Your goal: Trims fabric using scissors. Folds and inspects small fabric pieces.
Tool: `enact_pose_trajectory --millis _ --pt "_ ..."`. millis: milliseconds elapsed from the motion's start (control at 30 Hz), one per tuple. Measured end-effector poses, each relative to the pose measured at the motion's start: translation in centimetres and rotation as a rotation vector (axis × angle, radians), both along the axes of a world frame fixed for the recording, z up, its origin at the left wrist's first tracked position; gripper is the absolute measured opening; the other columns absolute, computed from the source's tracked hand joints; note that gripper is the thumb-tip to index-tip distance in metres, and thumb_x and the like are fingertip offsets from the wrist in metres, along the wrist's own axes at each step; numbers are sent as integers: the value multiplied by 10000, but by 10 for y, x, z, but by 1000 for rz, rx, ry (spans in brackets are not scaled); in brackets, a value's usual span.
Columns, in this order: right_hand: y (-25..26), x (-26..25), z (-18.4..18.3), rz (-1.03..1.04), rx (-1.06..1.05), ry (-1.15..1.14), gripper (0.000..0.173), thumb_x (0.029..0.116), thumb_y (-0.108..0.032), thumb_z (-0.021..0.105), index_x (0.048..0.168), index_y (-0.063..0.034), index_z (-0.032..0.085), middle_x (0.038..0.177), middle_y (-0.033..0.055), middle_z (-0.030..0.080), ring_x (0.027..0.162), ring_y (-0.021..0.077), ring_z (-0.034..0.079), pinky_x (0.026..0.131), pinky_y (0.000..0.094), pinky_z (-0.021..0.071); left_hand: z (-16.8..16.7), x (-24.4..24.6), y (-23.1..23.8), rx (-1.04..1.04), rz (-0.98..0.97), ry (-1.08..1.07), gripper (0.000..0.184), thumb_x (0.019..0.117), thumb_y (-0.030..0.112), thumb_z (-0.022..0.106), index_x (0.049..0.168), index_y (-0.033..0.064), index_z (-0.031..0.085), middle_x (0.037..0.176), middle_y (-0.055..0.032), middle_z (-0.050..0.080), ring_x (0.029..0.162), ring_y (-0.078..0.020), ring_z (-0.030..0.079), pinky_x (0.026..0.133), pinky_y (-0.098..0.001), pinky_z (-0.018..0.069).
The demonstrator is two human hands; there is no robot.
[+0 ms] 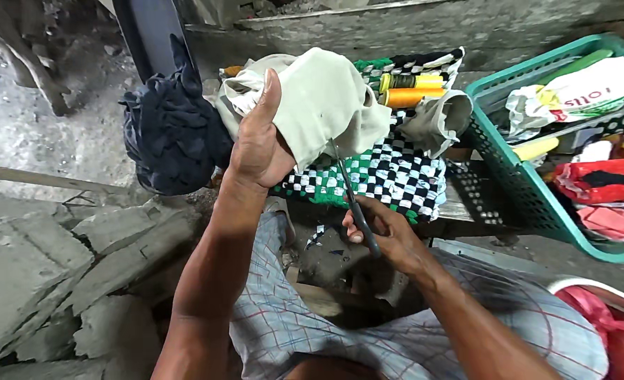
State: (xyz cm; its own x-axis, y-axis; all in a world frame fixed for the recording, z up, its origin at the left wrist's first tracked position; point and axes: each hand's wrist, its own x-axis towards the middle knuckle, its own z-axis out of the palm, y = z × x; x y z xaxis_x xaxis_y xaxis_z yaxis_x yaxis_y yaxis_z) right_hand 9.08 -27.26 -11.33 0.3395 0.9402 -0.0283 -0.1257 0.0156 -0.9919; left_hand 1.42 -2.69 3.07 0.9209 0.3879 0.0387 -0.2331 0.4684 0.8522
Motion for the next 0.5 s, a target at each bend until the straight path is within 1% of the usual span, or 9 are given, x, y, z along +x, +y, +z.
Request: enact_pose_trajectory --millis 133,267,367,433,500 --pt "-1 0 0 9 0 -7 753 896 -489 749 1466 -60 506 1077 60 697 930 166 679 821 310 591 -1 2 -1 -2 -3 13 612 1101 509 196 1470 83 437 1398 -171 571 1308 -306 561 1103 -548 461" --pt "-1 1 -1 12 24 0 761 895 -505 744 1457 -49 510 1065 60 695 930 173 675 839 323 586 -2 4 -4 51 6 19 592 1107 487 209 1466 73 435 1371 -171 589 1281 -302 582 1084 -545 482" --pt "-1 1 -2 13 -12 4 736 900 -479 750 1464 -72 509 1074 52 693 931 169 672 822 314 585 3 1 -10 161 43 22 538 1119 425 258 1455 44 436 1361 -177 596 1279 -301 586 1097 -543 477" --pt "-1 1 -1 18 -52 -1 736 891 -493 755 1466 -103 515 1070 35 693 904 151 669 763 294 584 8 -1 -16 204 65 25 500 1121 388 293 1437 32 447 1344 -178 607 1272 -299 593 1098 -549 477" --pt "-1 0 -2 38 -63 4 749 884 -507 757 1470 -108 515 1074 35 694 917 156 671 776 302 588 10 -1 -17 214 76 32 486 1123 376 289 1427 34 453 1330 -174 613 1262 -294 600 1091 -547 483"
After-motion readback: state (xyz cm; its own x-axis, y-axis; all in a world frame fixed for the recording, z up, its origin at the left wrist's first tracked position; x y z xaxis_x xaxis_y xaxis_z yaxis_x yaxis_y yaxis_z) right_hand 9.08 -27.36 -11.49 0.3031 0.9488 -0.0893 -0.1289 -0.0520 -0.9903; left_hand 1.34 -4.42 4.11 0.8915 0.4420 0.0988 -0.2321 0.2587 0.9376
